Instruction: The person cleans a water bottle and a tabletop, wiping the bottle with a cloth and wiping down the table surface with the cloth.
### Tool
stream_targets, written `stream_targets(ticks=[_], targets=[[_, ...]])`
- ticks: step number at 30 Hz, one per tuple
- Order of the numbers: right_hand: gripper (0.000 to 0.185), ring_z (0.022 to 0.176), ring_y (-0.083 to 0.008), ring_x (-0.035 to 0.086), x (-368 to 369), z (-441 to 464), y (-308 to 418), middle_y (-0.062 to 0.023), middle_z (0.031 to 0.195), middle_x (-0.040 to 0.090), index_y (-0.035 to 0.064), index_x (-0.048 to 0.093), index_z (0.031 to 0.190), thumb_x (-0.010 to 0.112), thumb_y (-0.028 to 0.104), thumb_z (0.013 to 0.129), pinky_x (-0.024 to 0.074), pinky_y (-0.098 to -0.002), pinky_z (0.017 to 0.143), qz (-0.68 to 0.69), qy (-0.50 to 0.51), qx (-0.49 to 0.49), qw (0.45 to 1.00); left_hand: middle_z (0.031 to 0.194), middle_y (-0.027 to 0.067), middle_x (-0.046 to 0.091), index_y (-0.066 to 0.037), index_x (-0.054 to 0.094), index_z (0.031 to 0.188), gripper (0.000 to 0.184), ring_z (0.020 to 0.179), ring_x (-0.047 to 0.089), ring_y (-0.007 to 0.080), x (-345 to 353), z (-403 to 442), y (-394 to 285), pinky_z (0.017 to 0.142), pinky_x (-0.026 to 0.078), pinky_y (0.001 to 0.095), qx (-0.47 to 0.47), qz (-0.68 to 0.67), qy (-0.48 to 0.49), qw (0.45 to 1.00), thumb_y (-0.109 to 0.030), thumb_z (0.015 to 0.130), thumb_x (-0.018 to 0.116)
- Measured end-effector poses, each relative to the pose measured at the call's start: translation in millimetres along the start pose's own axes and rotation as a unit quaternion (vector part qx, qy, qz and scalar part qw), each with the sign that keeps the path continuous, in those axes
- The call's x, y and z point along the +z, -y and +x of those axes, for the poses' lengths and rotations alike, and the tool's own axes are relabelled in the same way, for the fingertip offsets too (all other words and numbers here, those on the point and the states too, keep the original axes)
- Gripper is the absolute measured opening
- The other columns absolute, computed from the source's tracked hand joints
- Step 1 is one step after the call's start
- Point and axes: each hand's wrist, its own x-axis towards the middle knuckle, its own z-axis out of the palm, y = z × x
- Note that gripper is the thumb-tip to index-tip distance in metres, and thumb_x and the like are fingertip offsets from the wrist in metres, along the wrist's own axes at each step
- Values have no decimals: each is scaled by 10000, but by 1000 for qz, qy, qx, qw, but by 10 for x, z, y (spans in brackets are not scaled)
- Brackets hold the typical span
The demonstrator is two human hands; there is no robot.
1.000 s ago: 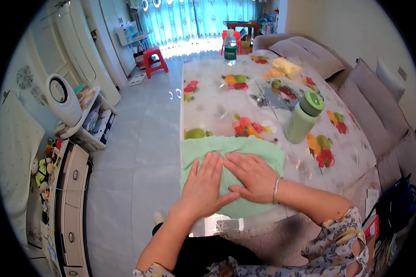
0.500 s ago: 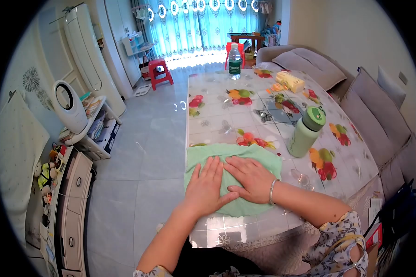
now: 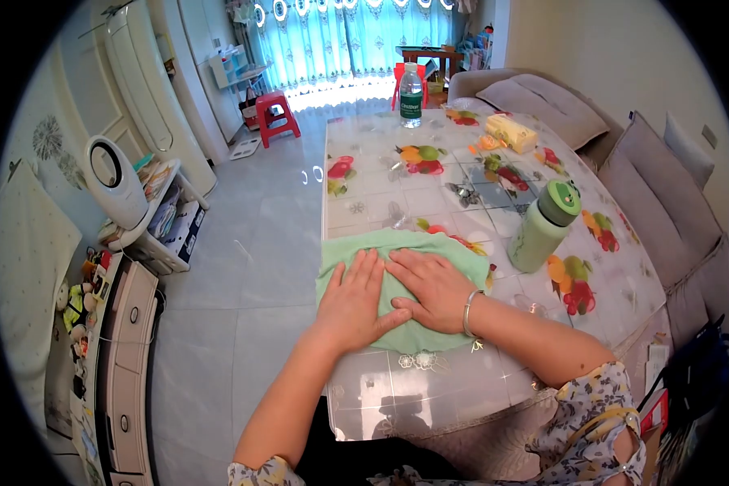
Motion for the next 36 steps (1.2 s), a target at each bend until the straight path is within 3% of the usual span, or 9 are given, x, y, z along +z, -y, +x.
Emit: stream_targets(ticks=[22,24,30,36], targets=[[565,1413,-316,378,157,558,-438,-169,1512,413,59,414,1466,489,362,995,281,-455,1152,6,-18,21,1000,1599,223,261,58,275,1517,995,1514,184,334,43,580,482,1219,150,479,-7,-5,-9,1000,-703,905,467],[582,1452,-280,329,138,623,-471,-145,1541,391,57,394,1486,431,397,1016,247,-428,1179,-9,6,31,999,1598,222,264,55,278,1517,989,1512,192,335,25,636,523,1217,155,481,-9,-7,-12,1000,-701,907,462],[565,1446,-277,338,198,834,-645,-137,1533,404,68,405,1481,418,391,1018,252,-425,1175,-14,-7,33,999,1603,232,243,50,275,1518,921,1512,178,353,10,842,681,1213,137,493,-9,-1,-7,1000,-651,948,458],[555,1431,-269,360,270,1096,-843,-133,1521,421,66,439,1458,411,395,1013,265,-424,1163,-18,-25,46,998,1605,219,251,41,283,1523,959,1515,183,329,44,1110,898,1219,145,479,-22,-2,-10,1000,-693,925,434]])
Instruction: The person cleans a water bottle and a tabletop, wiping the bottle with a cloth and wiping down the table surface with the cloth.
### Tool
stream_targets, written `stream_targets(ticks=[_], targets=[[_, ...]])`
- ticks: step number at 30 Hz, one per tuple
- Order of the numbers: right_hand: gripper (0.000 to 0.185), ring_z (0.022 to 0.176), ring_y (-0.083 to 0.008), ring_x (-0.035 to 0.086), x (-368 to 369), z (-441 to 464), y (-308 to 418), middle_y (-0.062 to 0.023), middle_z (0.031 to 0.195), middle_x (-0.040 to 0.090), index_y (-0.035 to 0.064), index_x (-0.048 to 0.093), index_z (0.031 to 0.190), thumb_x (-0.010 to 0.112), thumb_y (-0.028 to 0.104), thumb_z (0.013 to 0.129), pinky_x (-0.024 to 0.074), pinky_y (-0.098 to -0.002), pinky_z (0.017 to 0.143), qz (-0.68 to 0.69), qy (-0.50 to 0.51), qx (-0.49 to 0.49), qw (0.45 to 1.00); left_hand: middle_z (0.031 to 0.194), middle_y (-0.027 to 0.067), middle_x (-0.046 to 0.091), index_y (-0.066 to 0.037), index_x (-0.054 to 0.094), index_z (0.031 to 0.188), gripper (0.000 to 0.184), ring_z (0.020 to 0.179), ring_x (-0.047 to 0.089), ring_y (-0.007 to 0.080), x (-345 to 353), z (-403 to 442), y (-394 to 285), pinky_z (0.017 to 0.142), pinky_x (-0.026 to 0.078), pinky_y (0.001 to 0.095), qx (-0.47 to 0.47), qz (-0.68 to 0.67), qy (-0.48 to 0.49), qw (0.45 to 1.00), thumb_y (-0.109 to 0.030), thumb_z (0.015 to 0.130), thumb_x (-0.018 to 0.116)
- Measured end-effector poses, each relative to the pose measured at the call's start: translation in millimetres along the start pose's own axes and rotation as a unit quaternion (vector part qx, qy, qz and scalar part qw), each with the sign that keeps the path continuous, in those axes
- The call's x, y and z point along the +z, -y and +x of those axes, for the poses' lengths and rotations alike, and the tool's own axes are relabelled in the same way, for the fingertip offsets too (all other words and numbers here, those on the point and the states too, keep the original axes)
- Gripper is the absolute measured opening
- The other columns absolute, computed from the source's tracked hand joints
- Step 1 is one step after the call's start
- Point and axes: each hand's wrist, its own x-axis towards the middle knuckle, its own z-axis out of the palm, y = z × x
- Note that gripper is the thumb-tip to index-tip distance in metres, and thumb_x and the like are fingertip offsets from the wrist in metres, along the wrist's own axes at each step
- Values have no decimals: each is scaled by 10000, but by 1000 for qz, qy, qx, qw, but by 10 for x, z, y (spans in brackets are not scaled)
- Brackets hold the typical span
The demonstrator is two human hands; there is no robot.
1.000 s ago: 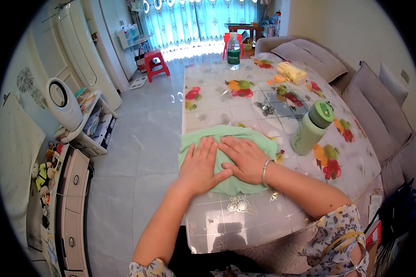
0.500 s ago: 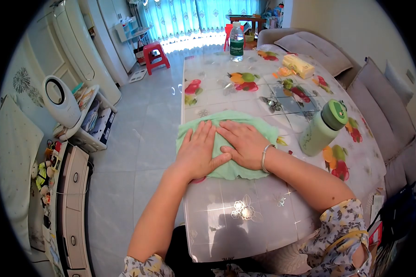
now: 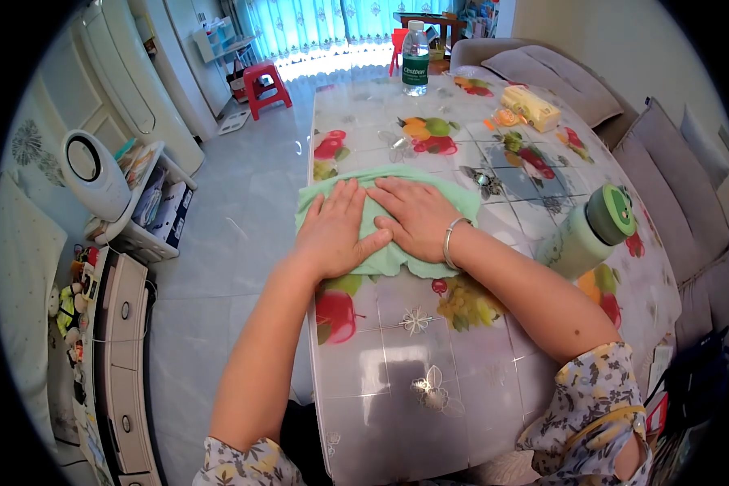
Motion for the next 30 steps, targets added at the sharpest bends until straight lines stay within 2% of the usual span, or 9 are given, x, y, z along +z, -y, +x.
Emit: stream_targets(ticks=[9,15,17,20,30], targets=[[554,1422,-265,374,74,407,-226,-107,1528,424,103,447,1466,388,418,1014,283,-431,1154,-9,6,19,1000,1609,221,242,42,277,1527,946,1518,171,330,-26,397,273,1220,137,475,-7,6,13,1000,-691,941,394],[525,1426,-273,362,54,511,-231,-107,1528,414,125,413,1493,381,379,1034,265,-419,1168,-31,15,39,999,1614,210,238,20,275,1536,931,1523,159,318,-45,487,325,1223,136,467,-13,15,13,1000,-690,944,383],[535,1438,-252,353,73,505,-229,-96,1548,400,114,422,1484,367,391,1029,276,-423,1167,-33,19,32,999,1622,219,205,15,255,1543,861,1522,157,329,-68,429,262,1221,128,466,-32,10,22,999,-621,978,390],[539,1445,-246,342,64,465,-200,-99,1555,389,112,420,1485,370,395,1029,268,-420,1173,-30,30,29,999,1624,216,198,12,251,1545,854,1522,152,330,-73,321,132,1223,125,469,-58,14,21,998,-614,980,384],[563,1479,-253,283,-147,-381,428,-123,1582,341,105,392,1497,382,411,1024,214,-422,1203,-28,59,17,998,1618,216,218,28,239,1542,904,1519,160,337,-90,-604,-443,1225,139,483,-50,40,28,998,-642,956,395]])
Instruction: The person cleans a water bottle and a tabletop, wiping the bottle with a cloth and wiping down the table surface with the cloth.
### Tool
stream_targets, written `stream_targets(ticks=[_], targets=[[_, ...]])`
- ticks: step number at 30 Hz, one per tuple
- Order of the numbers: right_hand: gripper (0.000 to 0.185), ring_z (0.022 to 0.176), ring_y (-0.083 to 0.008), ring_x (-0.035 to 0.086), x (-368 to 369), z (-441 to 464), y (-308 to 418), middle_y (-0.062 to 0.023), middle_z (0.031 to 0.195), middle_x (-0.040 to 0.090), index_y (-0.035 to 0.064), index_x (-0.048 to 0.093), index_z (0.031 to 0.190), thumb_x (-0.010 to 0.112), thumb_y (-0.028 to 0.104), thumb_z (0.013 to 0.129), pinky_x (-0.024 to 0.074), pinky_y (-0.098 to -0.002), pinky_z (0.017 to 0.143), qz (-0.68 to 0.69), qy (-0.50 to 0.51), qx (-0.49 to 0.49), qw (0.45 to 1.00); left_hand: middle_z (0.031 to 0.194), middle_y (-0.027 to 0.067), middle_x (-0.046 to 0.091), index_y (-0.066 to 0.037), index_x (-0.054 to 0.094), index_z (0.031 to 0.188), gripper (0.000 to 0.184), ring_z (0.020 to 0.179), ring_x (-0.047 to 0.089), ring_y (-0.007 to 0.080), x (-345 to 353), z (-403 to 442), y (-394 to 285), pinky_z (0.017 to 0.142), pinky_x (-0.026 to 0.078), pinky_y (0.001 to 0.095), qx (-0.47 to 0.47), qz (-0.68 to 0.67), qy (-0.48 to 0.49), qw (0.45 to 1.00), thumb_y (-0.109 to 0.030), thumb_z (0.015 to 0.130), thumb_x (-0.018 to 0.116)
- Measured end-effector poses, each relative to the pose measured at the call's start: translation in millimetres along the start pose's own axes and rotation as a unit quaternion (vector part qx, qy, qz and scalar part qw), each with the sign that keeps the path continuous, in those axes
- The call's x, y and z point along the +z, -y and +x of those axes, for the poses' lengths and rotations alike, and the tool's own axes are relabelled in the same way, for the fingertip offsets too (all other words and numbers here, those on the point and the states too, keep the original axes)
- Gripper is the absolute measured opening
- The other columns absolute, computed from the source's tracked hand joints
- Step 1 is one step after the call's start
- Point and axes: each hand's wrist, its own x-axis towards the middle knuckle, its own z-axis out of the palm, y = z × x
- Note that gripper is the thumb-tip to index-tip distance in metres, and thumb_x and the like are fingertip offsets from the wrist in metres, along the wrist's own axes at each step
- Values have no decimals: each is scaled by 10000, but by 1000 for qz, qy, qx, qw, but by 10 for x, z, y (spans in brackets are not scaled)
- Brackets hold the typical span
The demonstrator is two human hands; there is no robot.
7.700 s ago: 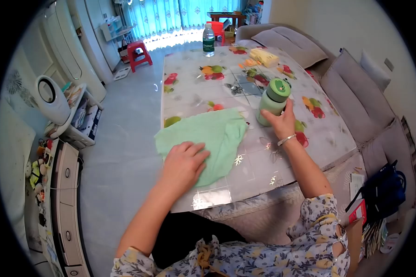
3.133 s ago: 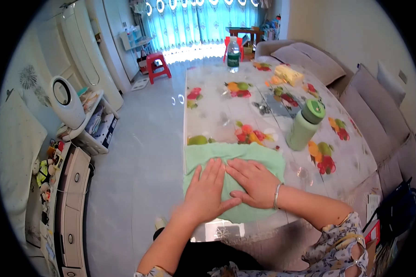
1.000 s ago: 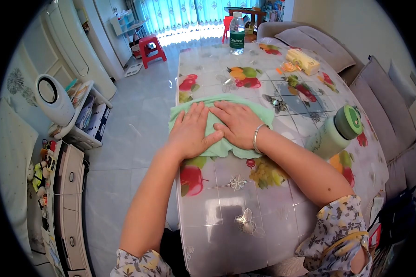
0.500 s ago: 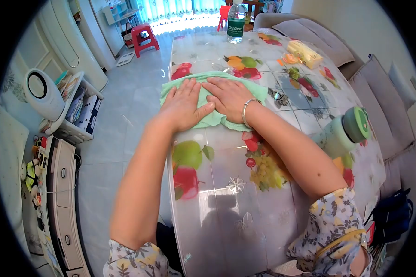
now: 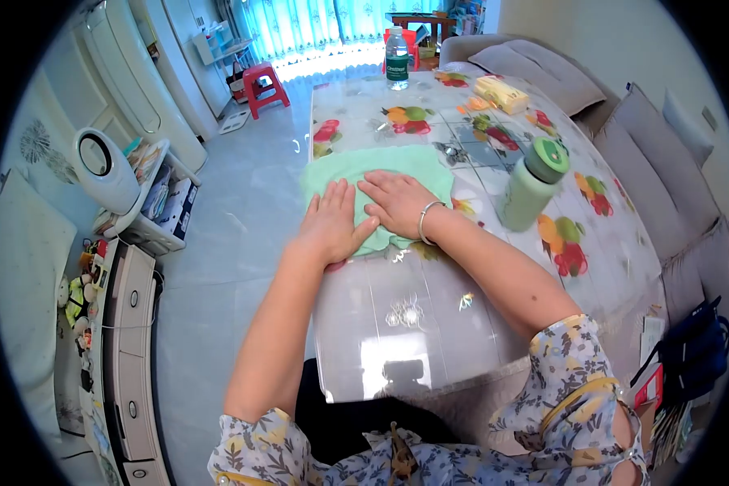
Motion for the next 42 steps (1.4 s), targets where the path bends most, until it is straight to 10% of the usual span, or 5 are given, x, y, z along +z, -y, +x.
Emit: stream_targets(ticks=[22,42], targets=[[663,1480,-294,273,-261,-2000,808,-164,1577,339,45,376,1502,438,465,992,200,-446,1206,61,-3,-61,996,1590,281,219,105,238,1504,954,1501,169,407,-31,-1779,-1192,1197,145,561,59,3,26,998,-579,921,558],[632,1426,-267,365,-678,-3329,-465,-120,1535,417,117,462,1458,530,499,958,261,-419,1176,26,-50,99,993,1567,278,275,88,259,1495,944,1492,204,405,348,-763,-2681,1193,161,559,218,-63,8,974,-577,911,586]])
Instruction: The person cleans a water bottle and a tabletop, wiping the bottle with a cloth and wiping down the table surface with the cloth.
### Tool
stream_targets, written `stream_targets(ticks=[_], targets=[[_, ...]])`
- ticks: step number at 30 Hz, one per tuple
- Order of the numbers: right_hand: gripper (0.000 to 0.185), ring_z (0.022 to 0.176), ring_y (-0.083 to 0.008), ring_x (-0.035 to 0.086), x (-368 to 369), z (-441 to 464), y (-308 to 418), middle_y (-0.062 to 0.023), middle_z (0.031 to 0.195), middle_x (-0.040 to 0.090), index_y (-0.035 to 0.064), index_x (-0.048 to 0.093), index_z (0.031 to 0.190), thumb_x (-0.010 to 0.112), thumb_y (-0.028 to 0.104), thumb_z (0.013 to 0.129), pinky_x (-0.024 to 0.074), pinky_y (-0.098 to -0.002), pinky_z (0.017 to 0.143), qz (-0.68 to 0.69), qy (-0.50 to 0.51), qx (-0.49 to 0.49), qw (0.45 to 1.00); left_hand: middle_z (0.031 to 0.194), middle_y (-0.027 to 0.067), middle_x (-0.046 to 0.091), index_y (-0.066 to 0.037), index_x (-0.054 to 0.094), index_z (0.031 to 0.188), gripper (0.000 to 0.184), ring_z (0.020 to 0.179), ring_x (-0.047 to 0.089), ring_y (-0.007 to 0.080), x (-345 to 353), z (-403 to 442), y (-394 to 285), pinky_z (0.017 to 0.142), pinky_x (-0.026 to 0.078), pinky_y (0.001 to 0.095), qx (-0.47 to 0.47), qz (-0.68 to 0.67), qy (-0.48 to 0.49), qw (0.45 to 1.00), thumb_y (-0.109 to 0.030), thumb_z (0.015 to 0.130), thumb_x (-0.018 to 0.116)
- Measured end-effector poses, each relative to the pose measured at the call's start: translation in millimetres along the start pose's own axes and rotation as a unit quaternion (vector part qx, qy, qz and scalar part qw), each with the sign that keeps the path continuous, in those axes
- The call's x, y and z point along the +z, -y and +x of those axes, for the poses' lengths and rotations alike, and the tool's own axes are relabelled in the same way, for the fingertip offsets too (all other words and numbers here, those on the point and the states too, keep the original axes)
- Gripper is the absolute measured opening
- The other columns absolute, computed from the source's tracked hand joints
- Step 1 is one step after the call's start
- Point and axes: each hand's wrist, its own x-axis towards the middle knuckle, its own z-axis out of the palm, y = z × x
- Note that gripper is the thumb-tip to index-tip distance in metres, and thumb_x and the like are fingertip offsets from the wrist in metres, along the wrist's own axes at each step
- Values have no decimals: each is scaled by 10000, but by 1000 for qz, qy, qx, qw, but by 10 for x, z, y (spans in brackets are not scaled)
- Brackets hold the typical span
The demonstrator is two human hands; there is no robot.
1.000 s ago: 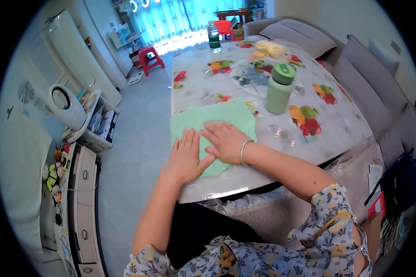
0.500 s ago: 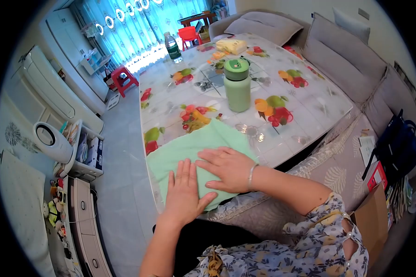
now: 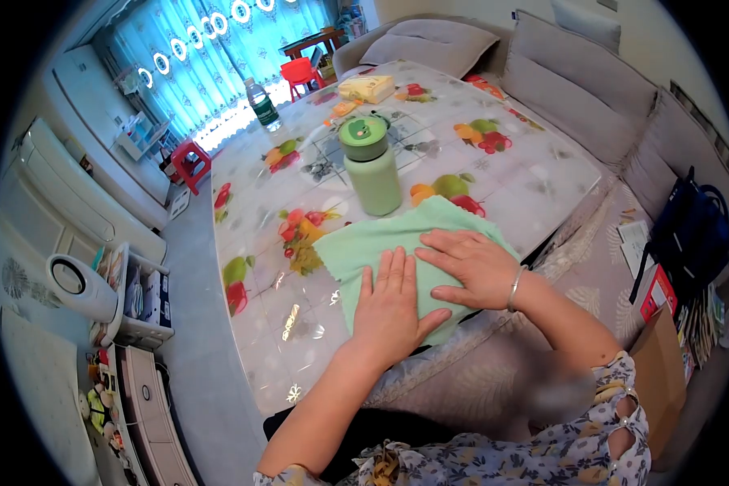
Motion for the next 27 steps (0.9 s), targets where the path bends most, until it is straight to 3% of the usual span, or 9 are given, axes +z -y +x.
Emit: stream_targets(ticks=[6,9,11,12,15,20,23,25,27], targets=[[618,1415,-283,383,-202,-247,-587,-124,1529,422,103,465,1449,538,471,957,286,-433,1162,-32,-7,71,997,1556,286,289,82,317,1470,887,1481,229,416,-124,351,-110,1201,184,514,90,-89,38,991,-491,891,667],[620,1437,-291,355,-311,-410,-956,-139,1537,407,95,443,1465,495,472,975,265,-449,1173,-67,-23,142,987,1540,273,336,31,367,1470,823,1458,288,413,-191,345,1,1190,235,497,125,-136,-26,982,-379,860,736],[622,1437,-290,355,-369,-450,-1188,-140,1539,405,95,440,1468,485,475,978,265,-449,1173,-76,-23,163,983,1377,266,504,34,480,1349,721,1311,465,408,-195,372,108,1106,359,507,135,-124,-137,974,-363,822,772],[624,1437,-288,355,-386,-457,-1299,-142,1541,402,94,436,1471,475,479,981,265,-449,1173,-84,-25,179,980,1377,266,504,34,480,1349,721,1311,465,408,-194,374,165,1106,359,507,136,-125,-136,973,-363,822,772],[631,1437,-285,355,-391,-439,-1716,-142,1541,401,100,428,1480,461,490,985,263,-447,1175,-93,-25,216,972,1050,190,553,3,526,1115,522,982,543,350,-136,434,226,859,448,440,-9,-193,-213,958,-287,786,808],[664,1455,-294,327,-373,-342,-2385,-134,1576,350,120,402,1504,409,545,994,263,-431,1180,-127,-22,302,945,1049,193,511,24,460,1155,627,987,521,350,-48,573,454,879,428,417,-87,-176,-282,939,-319,774,821],[679,1464,-293,312,-403,-260,-2578,-127,1587,334,131,395,1509,383,569,991,255,-429,1187,-131,-19,322,937,1240,159,500,18,425,1283,708,1141,510,288,17,710,630,974,415,375,-104,-142,-330,927,-285,780,820],[681,1465,-288,310,-426,-201,-2660,-125,1585,339,133,396,1509,386,570,987,254,-428,1188,-134,-22,331,934,1414,219,438,34,302,1462,938,1296,463,331,-6,807,664,1073,378,400,-157,-226,-299,914,-305,767,833],[676,1460,-282,319,-452,-137,-2736,-124,1575,358,132,407,1501,395,564,982,260,-411,1188,-137,-23,349,927,1451,260,400,53,243,1491,1016,1342,425,367,29,874,727,1098,363,419,-158,-265,-287,907,-328,758,834]])
